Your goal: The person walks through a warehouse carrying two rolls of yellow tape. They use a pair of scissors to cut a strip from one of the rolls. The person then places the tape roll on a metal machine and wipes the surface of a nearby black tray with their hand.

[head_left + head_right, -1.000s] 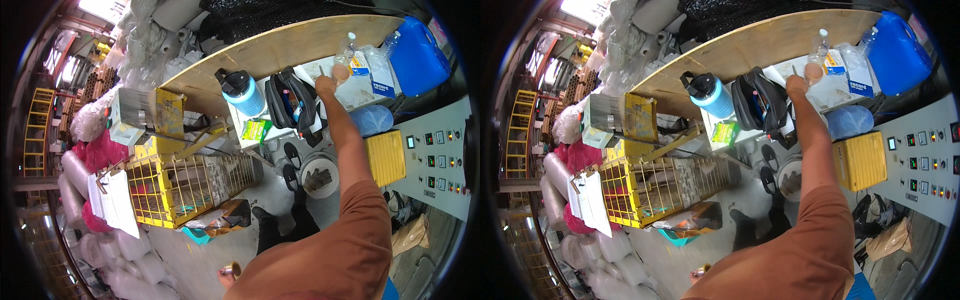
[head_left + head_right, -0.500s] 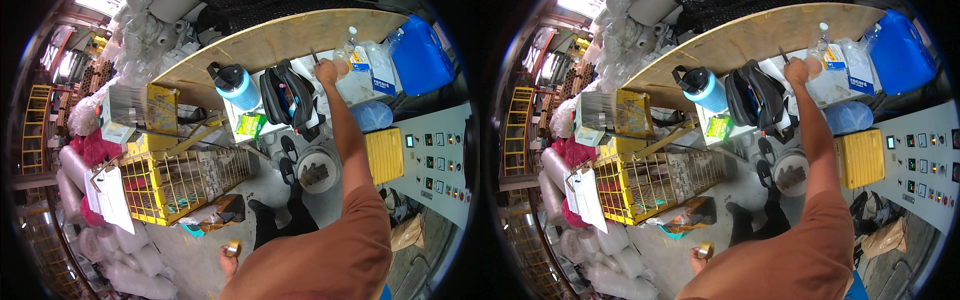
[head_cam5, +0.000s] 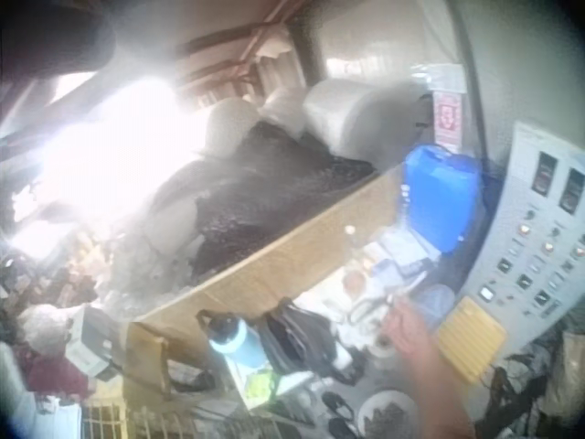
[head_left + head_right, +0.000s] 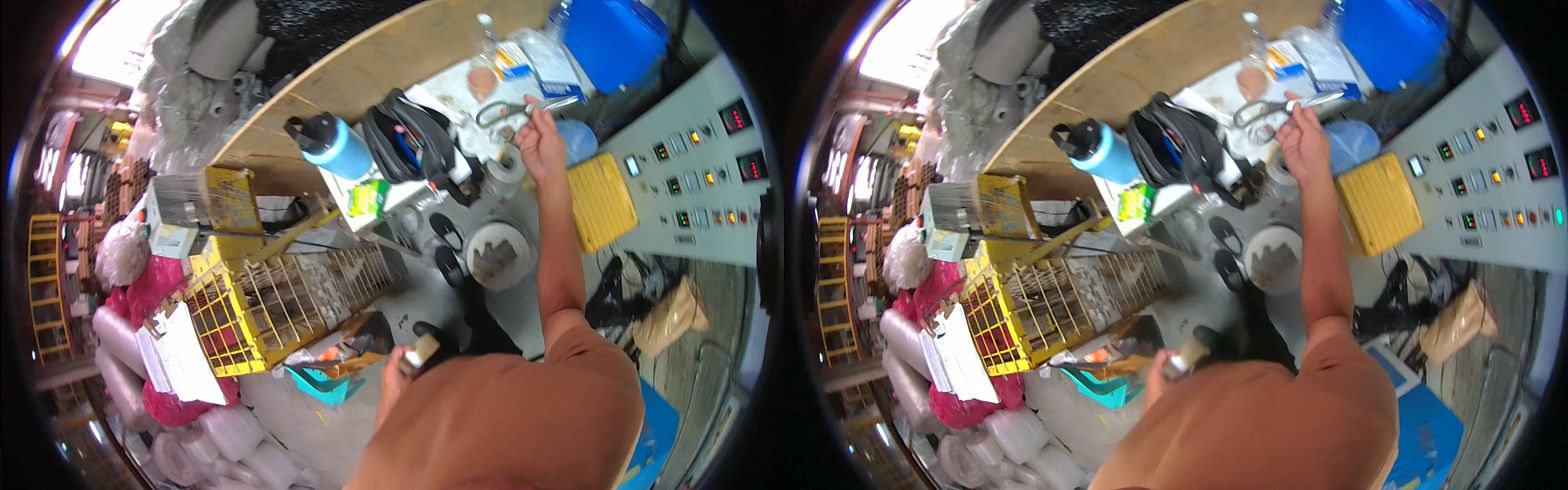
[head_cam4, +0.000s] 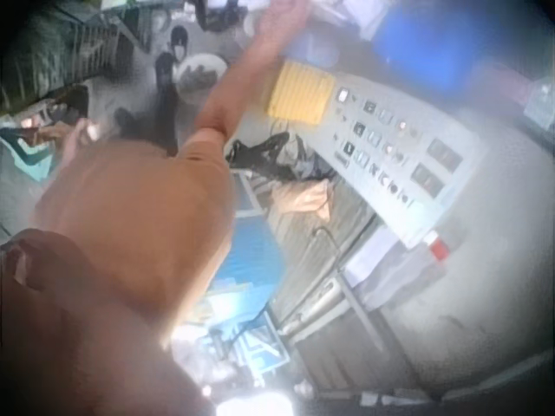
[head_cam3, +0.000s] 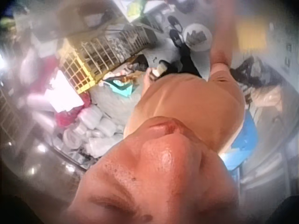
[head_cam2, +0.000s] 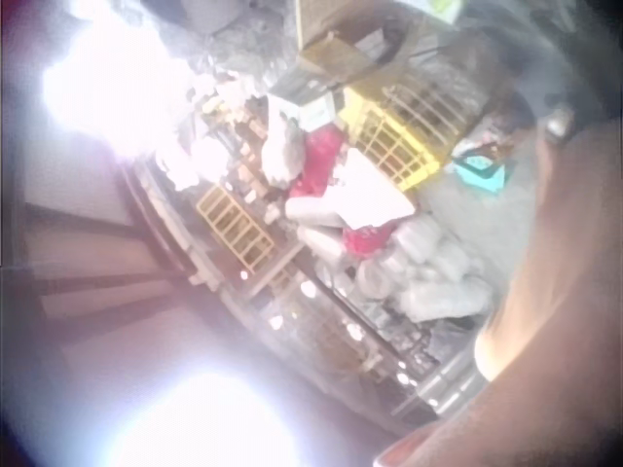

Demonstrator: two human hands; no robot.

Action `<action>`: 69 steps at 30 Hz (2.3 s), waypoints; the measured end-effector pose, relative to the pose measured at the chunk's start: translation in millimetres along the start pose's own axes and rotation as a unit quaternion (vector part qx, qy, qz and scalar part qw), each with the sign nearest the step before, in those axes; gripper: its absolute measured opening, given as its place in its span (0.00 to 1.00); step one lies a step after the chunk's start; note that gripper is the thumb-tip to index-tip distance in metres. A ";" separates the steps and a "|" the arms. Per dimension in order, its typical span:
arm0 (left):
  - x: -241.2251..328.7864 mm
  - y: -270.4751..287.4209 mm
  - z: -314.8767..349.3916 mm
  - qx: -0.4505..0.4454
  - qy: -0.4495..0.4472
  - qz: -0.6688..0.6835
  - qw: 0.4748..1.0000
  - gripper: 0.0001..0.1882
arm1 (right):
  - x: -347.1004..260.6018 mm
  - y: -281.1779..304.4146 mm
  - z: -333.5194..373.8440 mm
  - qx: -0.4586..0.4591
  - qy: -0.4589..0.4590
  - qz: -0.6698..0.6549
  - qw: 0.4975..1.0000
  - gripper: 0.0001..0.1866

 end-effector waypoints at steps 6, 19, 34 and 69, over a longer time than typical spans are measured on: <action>108.7 10.9 -49.7 -0.115 -0.248 -0.115 0.955 0.26 | 44.1 99.6 232.4 0.171 -0.176 -0.001 0.969 0.18; 159.0 40.9 29.9 -0.306 -0.478 -0.053 0.822 0.30 | 111.7 25.2 608.2 0.277 -0.109 -0.063 0.953 0.20; 20.3 43.3 163.4 -0.736 0.055 0.127 0.663 0.37 | 229.7 -66.0 957.2 0.507 0.009 0.011 0.862 0.12; -362.6 133.6 838.1 -0.985 -0.033 -0.053 0.158 0.67 | 320.0 -295.5 1491.1 0.568 0.640 0.047 0.515 0.50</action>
Point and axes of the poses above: each hand's wrist, its own z-axis away from the middle knuckle, its own y-axis out of the back of the hand, x = y × z, the point moved 2 cm from there along -z, towards the middle knuckle, and after that the axes turned 1 degree about y, right-handed, at the moved point
